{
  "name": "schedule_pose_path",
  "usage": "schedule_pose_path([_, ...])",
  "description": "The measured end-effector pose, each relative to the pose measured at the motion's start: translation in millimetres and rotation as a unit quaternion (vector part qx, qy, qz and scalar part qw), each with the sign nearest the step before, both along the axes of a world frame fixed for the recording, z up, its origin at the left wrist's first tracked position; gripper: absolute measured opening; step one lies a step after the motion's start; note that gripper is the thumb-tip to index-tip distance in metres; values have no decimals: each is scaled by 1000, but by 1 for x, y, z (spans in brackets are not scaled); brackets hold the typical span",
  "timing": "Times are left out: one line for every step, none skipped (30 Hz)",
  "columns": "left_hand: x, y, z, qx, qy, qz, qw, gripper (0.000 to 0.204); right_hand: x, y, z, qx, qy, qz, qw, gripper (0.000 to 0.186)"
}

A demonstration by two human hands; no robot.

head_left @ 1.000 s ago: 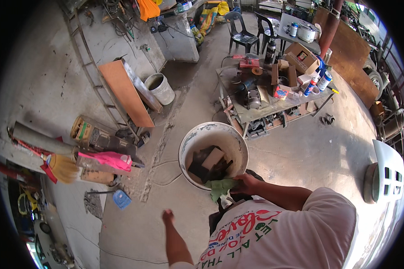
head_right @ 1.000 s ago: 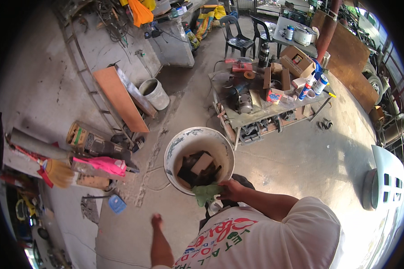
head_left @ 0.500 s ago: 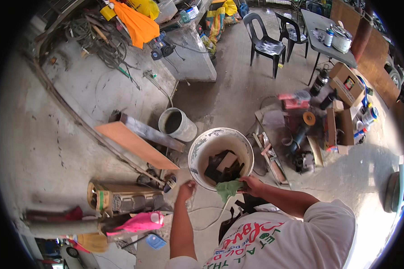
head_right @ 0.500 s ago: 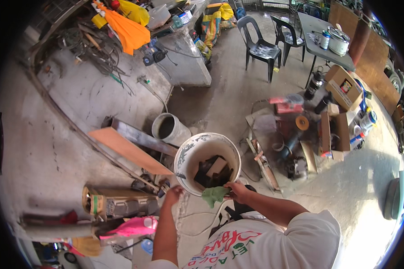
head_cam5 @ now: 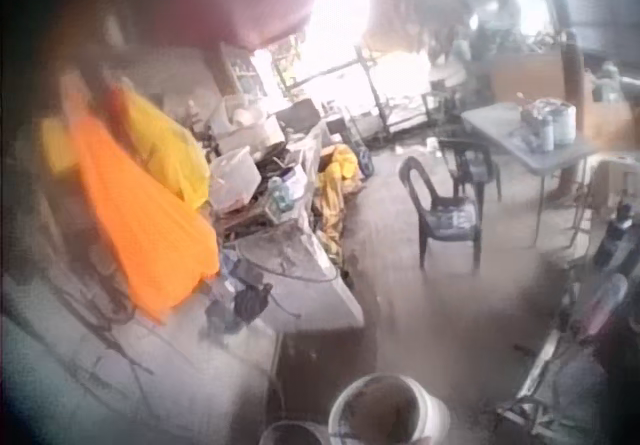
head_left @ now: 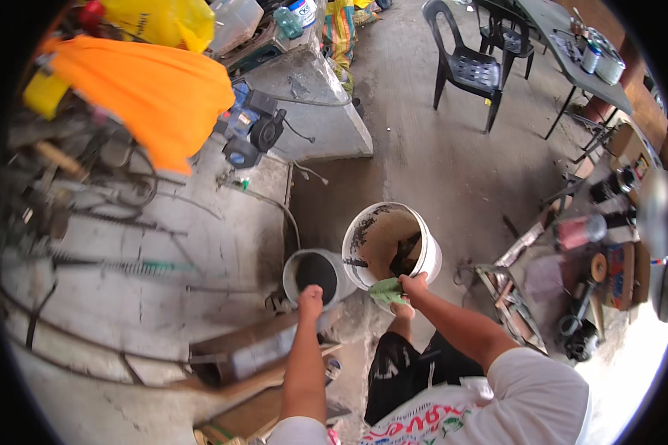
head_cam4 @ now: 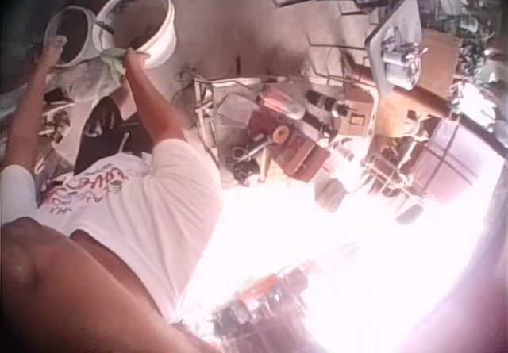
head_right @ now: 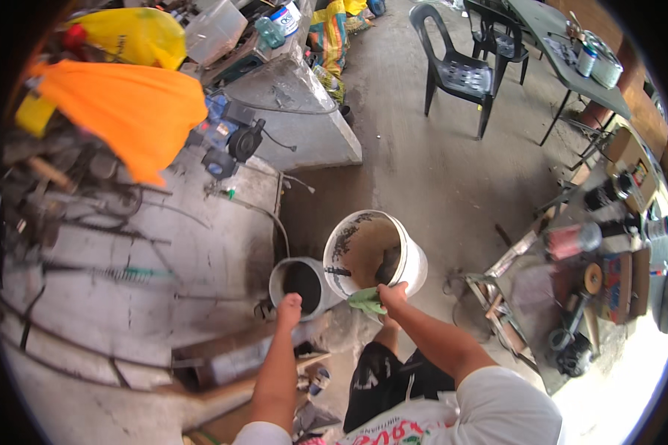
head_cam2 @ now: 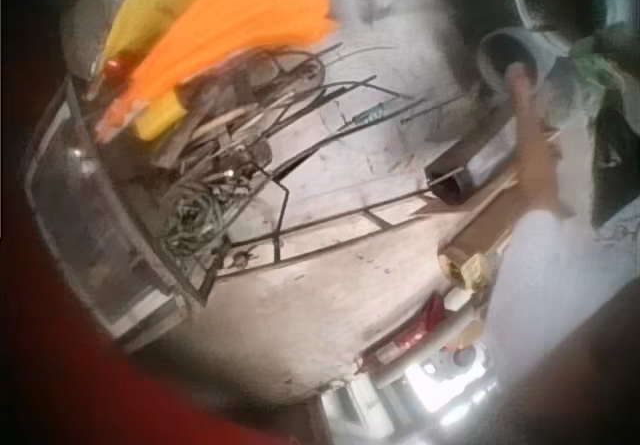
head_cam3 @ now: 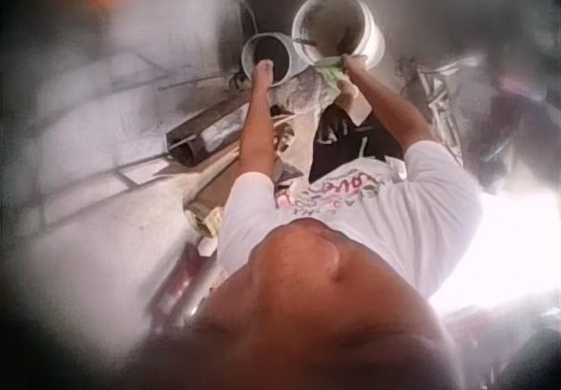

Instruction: The person sands a white car bumper with a sanding block, moving across multiple areas to smooth the surface. The person then walks to a bucket, picks it up, and places it near a wall outlet.

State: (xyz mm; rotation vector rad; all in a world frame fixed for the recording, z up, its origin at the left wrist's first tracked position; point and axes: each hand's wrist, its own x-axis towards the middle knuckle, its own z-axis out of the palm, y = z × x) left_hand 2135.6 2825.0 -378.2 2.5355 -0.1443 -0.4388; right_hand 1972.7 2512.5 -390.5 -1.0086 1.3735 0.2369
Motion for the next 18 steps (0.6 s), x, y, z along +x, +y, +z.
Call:
schedule_pose_path([67, -22, 0, 43, -34, -49, 997, 21, 34, 1, -25, -6, 10, -2, 1000, 67])
schedule_pose_path([116, -55, -3, 36, -123, -99, 987, 23, 65, -9, -50, -19, 38, -4, 999, 66])
schedule_pose_path([173, -69, -3, 22, -135, -72, 988, 24, 100, -15, -78, -42, 35, -5, 999, 65])
schedule_pose_path([220, -80, -9, 69, -145, -56, 985, 27, 130, -19, -106, -66, 43, 7, 997, 65])
schedule_pose_path([254, -90, -24, 95, -138, -40, 985, 29, 151, -19, -141, -85, 65, 23, 994, 65])
schedule_pose_path([309, -70, -31, 153, -155, -3, 976, 36, 188, -4, -157, -57, 52, 51, 996, 69])
schedule_pose_path([356, -50, -36, 205, -210, 6, 956, 41, 225, 5, -173, -36, 36, 80, 996, 74])
schedule_pose_path([392, -39, -46, 250, -258, 12, 933, 46, 256, 9, -195, -41, 32, 104, 993, 74])
schedule_pose_path([419, -35, -60, 286, -310, -22, 907, 49, 277, 14, -220, -49, 36, 128, 990, 75])
schedule_pose_path([459, -34, -63, 313, -368, -57, 874, 53, 315, 24, -232, -51, 37, 122, 991, 75])
schedule_pose_path([480, -35, -73, 330, -401, -64, 852, 51, 339, 24, -251, -54, 37, 128, 990, 75])
schedule_pose_path([504, -37, -82, 340, -436, -77, 830, 49, 364, 22, -271, -39, 16, 139, 989, 76])
schedule_pose_path([518, -42, -95, 313, -411, -94, 851, 45, 386, 18, -295, -26, 1, 148, 989, 76])
schedule_pose_path([531, -46, -107, 284, -384, -109, 872, 42, 403, 15, -318, -28, -4, 157, 987, 75])
schedule_pose_path([543, -48, -114, 256, -359, -118, 890, 38, 420, 14, -337, -32, -15, 169, 985, 75])
schedule_pose_path([562, -43, -116, 253, -369, -159, 880, 34, 443, 13, -351, -34, -25, 176, 983, 74])
schedule_pose_path([578, -38, -116, 250, -377, -197, 870, 31, 463, 13, -364, -37, -34, 185, 981, 74])
schedule_pose_path([581, -36, -120, 246, -384, -234, 859, 27, 473, 5, -383, -58, -29, 187, 980, 74])
